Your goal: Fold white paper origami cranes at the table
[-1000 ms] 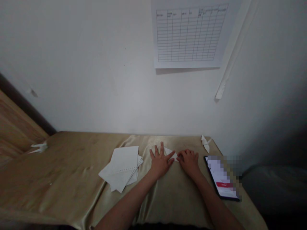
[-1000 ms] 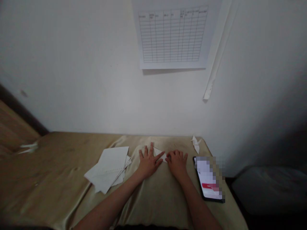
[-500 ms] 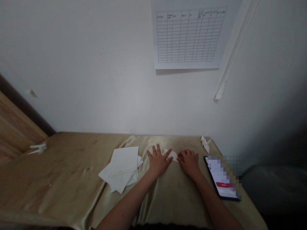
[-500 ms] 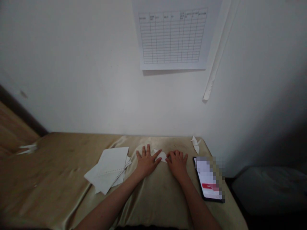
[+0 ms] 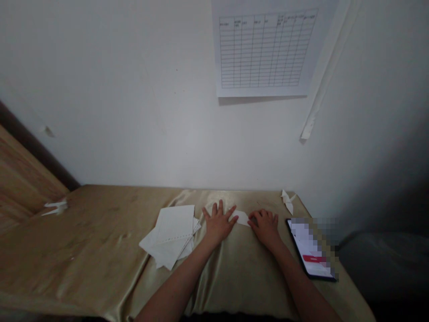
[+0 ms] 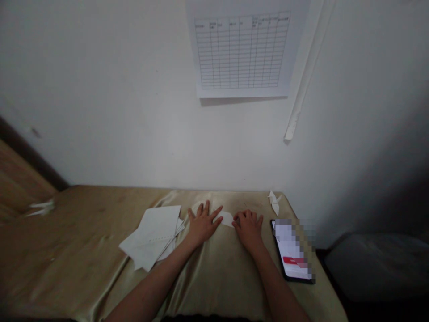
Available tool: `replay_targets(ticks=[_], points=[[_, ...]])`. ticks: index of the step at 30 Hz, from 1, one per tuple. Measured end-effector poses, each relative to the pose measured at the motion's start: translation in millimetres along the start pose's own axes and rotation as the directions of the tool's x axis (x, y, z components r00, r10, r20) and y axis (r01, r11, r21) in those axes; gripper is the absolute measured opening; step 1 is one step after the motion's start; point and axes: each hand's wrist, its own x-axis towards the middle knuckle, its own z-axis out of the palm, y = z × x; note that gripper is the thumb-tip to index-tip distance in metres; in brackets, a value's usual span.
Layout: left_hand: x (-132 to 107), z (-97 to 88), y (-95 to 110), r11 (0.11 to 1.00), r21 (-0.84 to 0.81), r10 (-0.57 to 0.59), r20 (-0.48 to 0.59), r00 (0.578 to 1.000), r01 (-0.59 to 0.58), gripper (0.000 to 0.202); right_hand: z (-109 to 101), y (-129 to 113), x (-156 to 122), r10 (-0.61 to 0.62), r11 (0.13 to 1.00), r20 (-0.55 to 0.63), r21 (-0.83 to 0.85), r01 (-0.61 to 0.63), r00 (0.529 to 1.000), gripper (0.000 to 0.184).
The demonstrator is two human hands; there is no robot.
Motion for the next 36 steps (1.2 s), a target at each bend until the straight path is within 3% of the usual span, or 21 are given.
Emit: replay_targets(ticks=[13, 22, 30, 36], points=[[12.6, -3.3, -15.1, 0.995, 0.051, -0.084, 0.010, 0.996, 0.083, 0.061, -1.9, -0.6, -1.1, -0.011, 1.000, -0.009, 0.011, 0.012, 1.000, 0.020], [-0.1, -5.2, -12.7, 0.998, 0.053, -0.018, -0.072, 0.997, 0.022, 0.069, -0.3, 3.0, 1.4, -0.002, 1.000, -0.008, 0.027, 0.003, 1.000, 0.020], [-11.5, -10.2, 3.9, 0.982, -0.037, 0.181, -0.051, 0.982, -0.183, 0.045, -1.3, 2.5, 0.8, -0.004, 0.999, -0.014, 0.037, 0.004, 1.000, 0.019], [-14.9, -11.6, 8.1, 0.997, -0.034, 0.063, -0.025, 0.998, -0.064, 0.052, -0.9, 2.9, 0.9, -0.007, 0.999, -0.007, 0.051, 0.007, 1.000, 0.020]])
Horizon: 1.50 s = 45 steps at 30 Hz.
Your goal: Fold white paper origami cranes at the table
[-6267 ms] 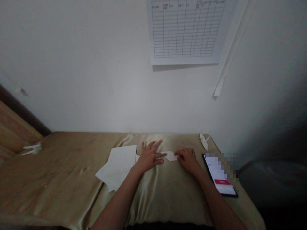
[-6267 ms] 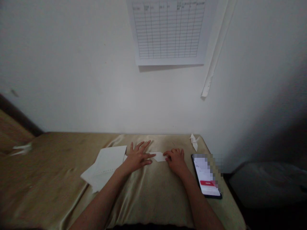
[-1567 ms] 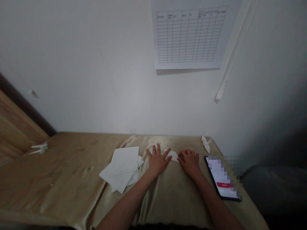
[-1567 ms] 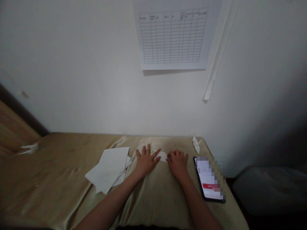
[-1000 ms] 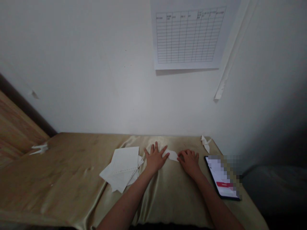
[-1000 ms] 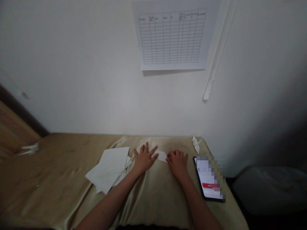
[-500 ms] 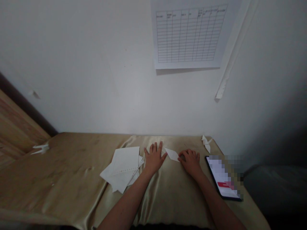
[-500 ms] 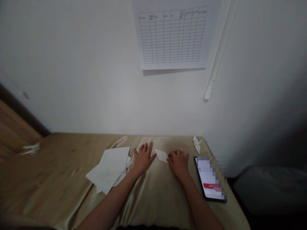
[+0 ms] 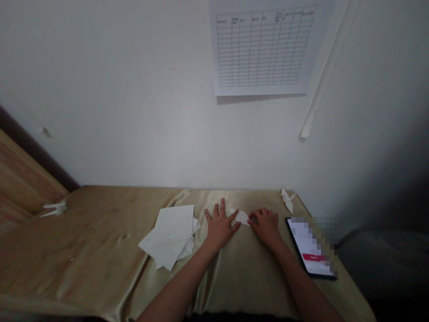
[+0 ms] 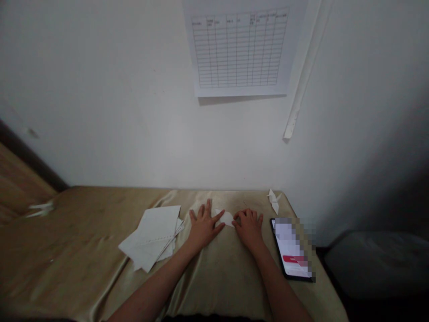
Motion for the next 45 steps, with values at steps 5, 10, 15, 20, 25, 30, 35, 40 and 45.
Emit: replay_targets(ticks=[5, 10, 15, 20, 25, 30, 35, 40, 45], points=[[4.1, -7.2, -5.5, 0.996, 0.044, -0.075, -0.022, 0.997, 0.076, 0.052, -1.4, -2.3, -0.7, 0.009, 1.000, -0.007, 0.000, -0.009, 1.000, 0.018], [6.8, -10.5, -7.1, 0.993, 0.068, -0.096, -0.043, 0.994, 0.099, 0.049, -3.0, -3.9, -1.4, 0.007, 1.000, -0.017, 0.005, -0.007, 1.000, 0.018], [7.3, -9.9, -10.5, 0.989, 0.085, -0.113, -0.066, 0.991, 0.119, 0.047, -2.5, -3.3, -1.4, 0.008, 1.000, -0.009, -0.003, -0.008, 1.000, 0.018], [8.7, -8.1, -13.0, 0.989, 0.093, -0.107, -0.096, 0.990, 0.116, 0.049, -1.9, -3.1, -0.7, 0.013, 1.000, -0.008, -0.022, -0.013, 1.000, 0.019], [13.2, -5.8, -16.9, 0.982, 0.116, -0.134, -0.121, 0.984, 0.148, 0.049, -2.0, -3.1, -0.5, 0.019, 1.000, 0.002, -0.021, -0.019, 1.000, 0.019], [12.4, 0.8, -21.1, 0.984, 0.125, -0.111, -0.109, 0.988, 0.124, 0.050, -1.7, -2.6, -0.7, 0.009, 0.999, -0.006, -0.032, -0.010, 1.000, 0.020], [12.0, 3.6, -20.8, 0.982, 0.132, -0.122, -0.108, 0.987, 0.136, 0.057, -1.3, -1.8, -1.0, 0.007, 0.999, -0.007, -0.045, -0.007, 1.000, 0.020], [8.8, -1.9, -12.0, 0.996, 0.086, 0.011, -0.109, 0.994, -0.001, 0.058, 0.4, -0.5, -0.4, -0.004, 0.999, -0.017, -0.040, 0.003, 1.000, 0.021], [-1.2, 4.1, -1.1, 0.973, 0.026, 0.229, -0.053, 0.972, -0.228, 0.046, 3.3, 0.6, 0.2, -0.002, 0.999, -0.029, -0.045, 0.000, 1.000, 0.021]])
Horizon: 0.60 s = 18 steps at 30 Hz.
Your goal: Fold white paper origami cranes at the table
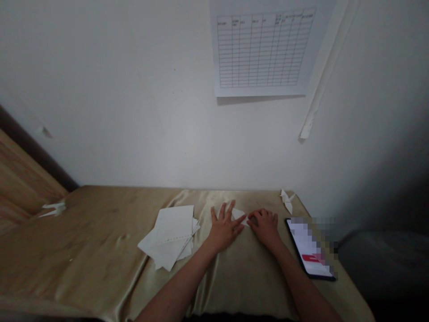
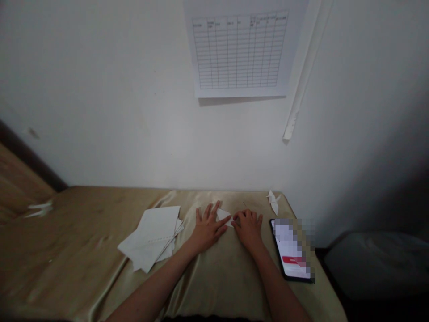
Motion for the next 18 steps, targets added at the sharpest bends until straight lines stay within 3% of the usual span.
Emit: replay_targets(ticks=[18], points=[[8.7, 2.8, 1.8, 0.979, 0.016, -0.203, 0.116, 0.972, 0.202, 0.057, -1.7, 0.4, -1.3, -0.037, 0.999, -0.032, -0.012, 0.036, 0.999, 0.025]])
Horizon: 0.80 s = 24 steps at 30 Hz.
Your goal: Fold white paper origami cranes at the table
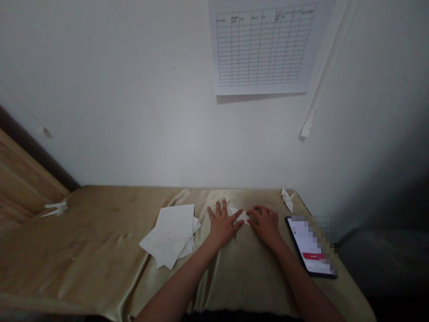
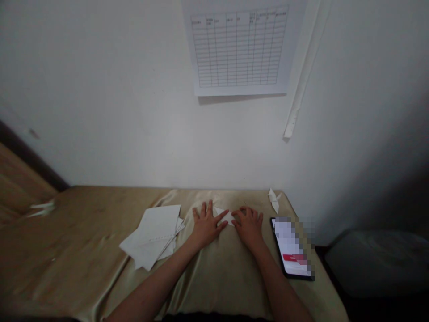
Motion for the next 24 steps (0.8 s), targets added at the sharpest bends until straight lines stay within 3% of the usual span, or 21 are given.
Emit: replay_targets(ticks=[15, 24], points=[[5.7, -6.4, -21.7, 0.985, 0.059, -0.159, -0.004, 0.987, 0.159, 0.065, -3.6, -1.6, -0.2, 0.023, 0.999, 0.042, 0.045, -0.025, 0.999, 0.026], [4.0, -1.6, -23.1, 0.980, 0.087, -0.174, -0.040, 0.984, 0.177, 0.069, -3.1, -2.1, -0.8, 0.014, 0.998, 0.036, 0.064, -0.016, 0.999, 0.027]])
